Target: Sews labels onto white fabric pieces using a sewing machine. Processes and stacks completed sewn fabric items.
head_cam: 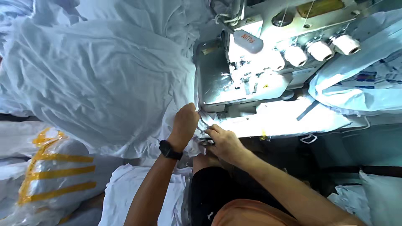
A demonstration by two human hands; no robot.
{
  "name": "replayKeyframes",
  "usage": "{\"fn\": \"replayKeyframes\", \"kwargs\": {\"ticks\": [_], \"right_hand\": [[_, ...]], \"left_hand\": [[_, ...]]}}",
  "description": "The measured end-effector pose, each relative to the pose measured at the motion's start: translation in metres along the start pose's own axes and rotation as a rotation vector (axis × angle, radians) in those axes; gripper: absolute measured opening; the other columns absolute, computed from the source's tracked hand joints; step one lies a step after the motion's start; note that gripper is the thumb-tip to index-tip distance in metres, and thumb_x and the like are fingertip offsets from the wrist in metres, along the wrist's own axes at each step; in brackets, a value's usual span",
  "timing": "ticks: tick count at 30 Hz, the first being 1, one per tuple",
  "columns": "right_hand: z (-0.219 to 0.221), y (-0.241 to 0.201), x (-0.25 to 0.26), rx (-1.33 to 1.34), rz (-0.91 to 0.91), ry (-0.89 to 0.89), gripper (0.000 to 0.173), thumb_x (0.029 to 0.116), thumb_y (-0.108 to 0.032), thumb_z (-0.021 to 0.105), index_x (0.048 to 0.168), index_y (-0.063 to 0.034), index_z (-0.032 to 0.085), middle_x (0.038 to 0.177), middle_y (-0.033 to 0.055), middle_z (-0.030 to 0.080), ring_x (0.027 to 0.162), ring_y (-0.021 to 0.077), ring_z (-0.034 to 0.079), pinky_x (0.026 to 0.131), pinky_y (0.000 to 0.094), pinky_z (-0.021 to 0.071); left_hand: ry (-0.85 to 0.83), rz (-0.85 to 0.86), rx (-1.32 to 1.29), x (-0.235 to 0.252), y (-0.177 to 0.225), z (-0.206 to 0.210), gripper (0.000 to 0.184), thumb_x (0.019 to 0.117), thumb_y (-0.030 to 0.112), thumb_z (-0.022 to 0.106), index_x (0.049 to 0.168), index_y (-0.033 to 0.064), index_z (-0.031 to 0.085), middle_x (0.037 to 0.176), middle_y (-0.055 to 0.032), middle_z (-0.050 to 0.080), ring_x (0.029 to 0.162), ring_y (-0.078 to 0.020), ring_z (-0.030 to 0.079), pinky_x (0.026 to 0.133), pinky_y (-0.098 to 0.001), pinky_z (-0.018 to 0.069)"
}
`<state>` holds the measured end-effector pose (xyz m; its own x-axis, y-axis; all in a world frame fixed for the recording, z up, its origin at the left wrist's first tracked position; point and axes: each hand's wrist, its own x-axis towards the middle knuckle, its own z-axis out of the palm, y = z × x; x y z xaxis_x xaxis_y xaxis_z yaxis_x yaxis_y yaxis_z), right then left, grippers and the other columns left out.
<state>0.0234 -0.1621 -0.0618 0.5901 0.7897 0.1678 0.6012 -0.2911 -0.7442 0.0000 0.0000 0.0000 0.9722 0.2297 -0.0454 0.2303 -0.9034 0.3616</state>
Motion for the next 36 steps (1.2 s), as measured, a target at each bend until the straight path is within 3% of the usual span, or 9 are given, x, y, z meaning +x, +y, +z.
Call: {"fn": "replayKeyframes", "kwargs": {"ticks": [4,7,10,15,17,20,22,27,36], "right_hand": [[0.050,0.000,0.031,0.201,-0.154,0.413,0.025,0.0842,-0.012,0.078,0.097,0.0084,0.071,0.093,0.0217,0.073,0.075,0.0312,0.073,0.064,0.0463,0.0599],[0.036,-0.004,0.039,0.484,-0.287,0.368,0.011,0.0903,-0.003,0.067,0.089,0.0079,0.068,0.078,0.0157,0.068,0.069,0.0196,0.067,0.065,0.0324,0.0555],[-0.010,-0.012,0.033,0.864,-0.162,0.093,0.020,0.0968,-0.008,0.062,0.083,0.0062,0.066,0.067,-0.0006,0.059,0.061,-0.0052,0.052,0.059,0.0128,0.0429],[-0.050,-0.007,0.016,0.994,0.092,0.081,0.028,0.1010,-0.010,0.053,0.075,-0.0112,0.061,0.060,-0.0150,0.052,0.050,-0.0102,0.046,0.047,0.0104,0.0395],[-0.055,-0.002,0.008,1.023,0.167,0.151,0.025,0.1001,-0.009,0.054,0.077,-0.0149,0.061,0.061,-0.0164,0.054,0.050,-0.0102,0.047,0.046,0.0105,0.0397],[-0.059,0.019,-0.009,1.074,0.143,0.246,0.020,0.0974,-0.009,0.057,0.081,-0.0179,0.062,0.065,-0.0167,0.058,0.054,-0.0090,0.052,0.050,0.0114,0.0442],[-0.058,0.036,-0.016,1.092,0.188,0.314,0.021,0.0965,-0.008,0.059,0.079,-0.0184,0.063,0.063,-0.0144,0.060,0.053,-0.0062,0.054,0.049,0.0135,0.0461],[-0.043,0.055,-0.020,0.956,0.294,0.425,0.026,0.0955,-0.006,0.059,0.072,-0.0166,0.061,0.058,-0.0140,0.054,0.049,-0.0063,0.048,0.047,0.0126,0.0405],[-0.040,0.071,-0.021,0.574,0.019,0.522,0.019,0.0950,-0.005,0.063,0.079,0.0037,0.066,0.082,0.0012,0.062,0.077,-0.0061,0.055,0.071,0.0070,0.0454]], "left_hand": [[0.022,-0.047,-0.252,0.009,0.004,-0.043,0.031,0.1018,0.005,0.053,0.131,-0.0041,0.054,0.083,-0.0142,0.068,0.069,-0.0224,0.068,0.068,-0.0440,0.0591],[0.084,0.225,-0.110,0.016,-0.011,-0.064,0.025,0.0987,-0.004,0.046,0.110,-0.0028,0.069,0.095,-0.0121,0.070,0.080,-0.0190,0.070,0.074,-0.0382,0.0598],[-0.032,0.413,0.241,0.031,-0.028,-0.070,0.027,0.0918,-0.016,0.053,0.106,-0.0053,0.072,0.101,-0.0231,0.070,0.094,-0.0399,0.070,0.082,-0.0541,0.0572],[-0.037,0.660,0.267,0.076,-0.034,-0.091,0.012,0.0920,0.005,0.064,0.090,-0.0028,0.073,0.113,-0.0200,0.071,0.107,-0.0393,0.068,0.088,-0.0592,0.0527],[-0.074,0.633,-0.018,0.084,-0.020,-0.100,0.015,0.0908,0.012,0.063,0.093,-0.0006,0.072,0.120,-0.0128,0.070,0.116,-0.0259,0.066,0.100,-0.0459,0.0514],[-0.152,0.476,-0.419,0.081,0.008,-0.097,0.004,0.0937,0.006,0.065,0.091,0.0083,0.062,0.078,0.0034,0.065,0.065,0.0012,0.058,0.058,-0.0131,0.0479],[-0.110,0.457,-0.394,0.088,0.019,-0.078,0.006,0.0934,0.002,0.065,0.088,0.0026,0.063,0.066,-0.0026,0.059,0.053,-0.0043,0.050,0.049,-0.0181,0.0412],[-0.009,0.415,-0.213,0.106,0.036,-0.034,0.007,0.0866,-0.010,0.065,0.089,-0.0058,0.069,0.089,-0.0193,0.068,0.081,-0.0293,0.066,0.075,-0.0461,0.0519],[0.040,0.307,-0.302,0.096,0.030,-0.026,0.020,0.0812,-0.012,0.067,0.097,-0.0012,0.062,0.080,-0.0147,0.061,0.063,-0.0236,0.056,0.054,-0.0382,0.0454]]}}
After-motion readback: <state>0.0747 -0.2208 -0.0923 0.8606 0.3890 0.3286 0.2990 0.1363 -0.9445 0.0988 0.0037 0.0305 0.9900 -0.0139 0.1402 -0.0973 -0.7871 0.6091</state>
